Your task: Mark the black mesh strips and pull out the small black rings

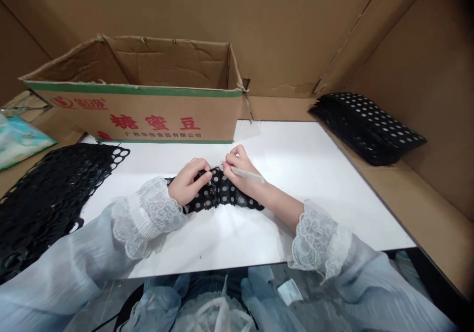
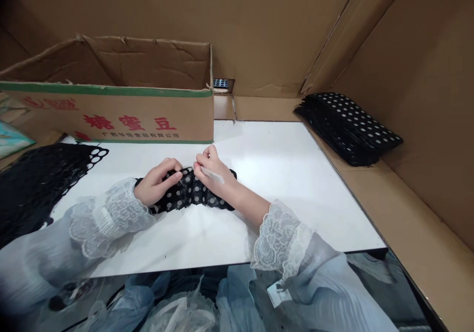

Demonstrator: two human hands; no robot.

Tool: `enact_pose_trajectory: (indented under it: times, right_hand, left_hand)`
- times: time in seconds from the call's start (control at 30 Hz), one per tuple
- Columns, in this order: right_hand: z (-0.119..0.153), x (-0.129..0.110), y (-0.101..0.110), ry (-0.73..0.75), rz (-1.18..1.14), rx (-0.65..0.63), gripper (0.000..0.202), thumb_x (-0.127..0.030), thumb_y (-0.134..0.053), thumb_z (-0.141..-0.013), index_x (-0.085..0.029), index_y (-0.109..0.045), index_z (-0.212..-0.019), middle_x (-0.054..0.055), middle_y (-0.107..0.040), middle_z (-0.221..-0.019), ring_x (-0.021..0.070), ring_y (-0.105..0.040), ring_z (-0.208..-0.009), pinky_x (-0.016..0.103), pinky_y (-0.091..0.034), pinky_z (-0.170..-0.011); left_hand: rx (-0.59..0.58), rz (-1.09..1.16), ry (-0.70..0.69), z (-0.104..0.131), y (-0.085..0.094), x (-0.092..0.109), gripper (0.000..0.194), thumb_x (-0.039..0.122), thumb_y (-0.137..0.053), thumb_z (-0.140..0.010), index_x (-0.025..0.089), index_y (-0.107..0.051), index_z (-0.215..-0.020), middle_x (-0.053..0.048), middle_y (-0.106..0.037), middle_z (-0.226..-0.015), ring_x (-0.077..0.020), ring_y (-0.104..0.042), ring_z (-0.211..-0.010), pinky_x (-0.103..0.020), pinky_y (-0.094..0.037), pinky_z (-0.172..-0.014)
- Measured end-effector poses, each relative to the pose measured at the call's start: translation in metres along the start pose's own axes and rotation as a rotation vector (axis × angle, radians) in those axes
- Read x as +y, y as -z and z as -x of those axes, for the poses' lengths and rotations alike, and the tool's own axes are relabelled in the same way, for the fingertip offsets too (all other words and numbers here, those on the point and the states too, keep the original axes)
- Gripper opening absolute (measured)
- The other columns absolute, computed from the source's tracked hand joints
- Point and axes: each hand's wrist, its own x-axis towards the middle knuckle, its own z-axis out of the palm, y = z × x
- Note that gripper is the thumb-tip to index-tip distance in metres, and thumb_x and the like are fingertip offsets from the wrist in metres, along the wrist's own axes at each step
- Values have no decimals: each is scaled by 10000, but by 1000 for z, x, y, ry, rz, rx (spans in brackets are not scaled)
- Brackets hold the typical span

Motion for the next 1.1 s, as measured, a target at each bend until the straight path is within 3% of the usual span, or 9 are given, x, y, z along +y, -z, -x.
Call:
enact_pose_trajectory:
  times: [0.17,0.3,0.5,0.67,0.83,1.0,1.1]
  right_hand:
    - [0,-4,13,-27,-177,-13,250,-231,-414,-809,-177,-394,-566,17,-314,-804,119,-425,-791,291,-371,-816]
    - [1,-5,14,-58,-228,-57,264,-212,-456,-770,-166,-387,-519,11,-301,-811,97,-405,-706,278,-381,-746]
    - [3,-6,12,-19,-218,-59,258,-160,-432,-744,-167,-346,-500,8,-301,-806,89,-394,-676,268,-376,-698]
    - [4,-7,9,-6,-195,-36,275,-180,-433,-757,-169,-332,-501,11,-294,-808,91,-386,-672,270,-380,-690]
    - [8,-3,-1,31,-120,0,297,-243,-428,-798,-173,-341,-522,19,-292,-807,104,-391,-706,272,-383,-693]
    - [7,4,-14,113,121,12,227,-206,-419,-788,-173,-367,-569,24,-312,-820,103,-385,-683,273,-374,-652]
    - [4,5,-14,108,201,8,204,-206,-405,-792,-171,-393,-592,29,-328,-841,101,-388,-673,268,-375,-642]
  left_hand:
    - [-39,62,98,-1,0,-7,239,372,-337,-860,177,-418,-750,-1,-446,-703,-145,-430,-692,-284,-377,-661]
    - [-60,15,93,-4,1,-9,250,410,-414,-816,170,-445,-754,9,-447,-670,-137,-431,-649,-271,-371,-615]
    - [-186,77,58,-7,4,-12,243,385,-512,-764,149,-568,-749,-19,-526,-729,-153,-501,-702,-296,-405,-686]
    - [-146,168,134,-7,3,-14,254,396,-544,-736,146,-585,-757,-37,-540,-813,-177,-519,-790,-329,-409,-760]
    - [-127,211,210,-5,-1,-13,251,391,-534,-729,144,-544,-691,-9,-501,-730,-151,-489,-695,-298,-400,-675]
    - [-97,170,241,-3,-2,-9,213,329,-527,-722,143,-487,-627,21,-438,-652,-121,-430,-640,-259,-357,-628]
    - [-115,288,254,-4,1,-8,208,325,-532,-727,142,-475,-647,30,-427,-650,-110,-414,-639,-241,-345,-617]
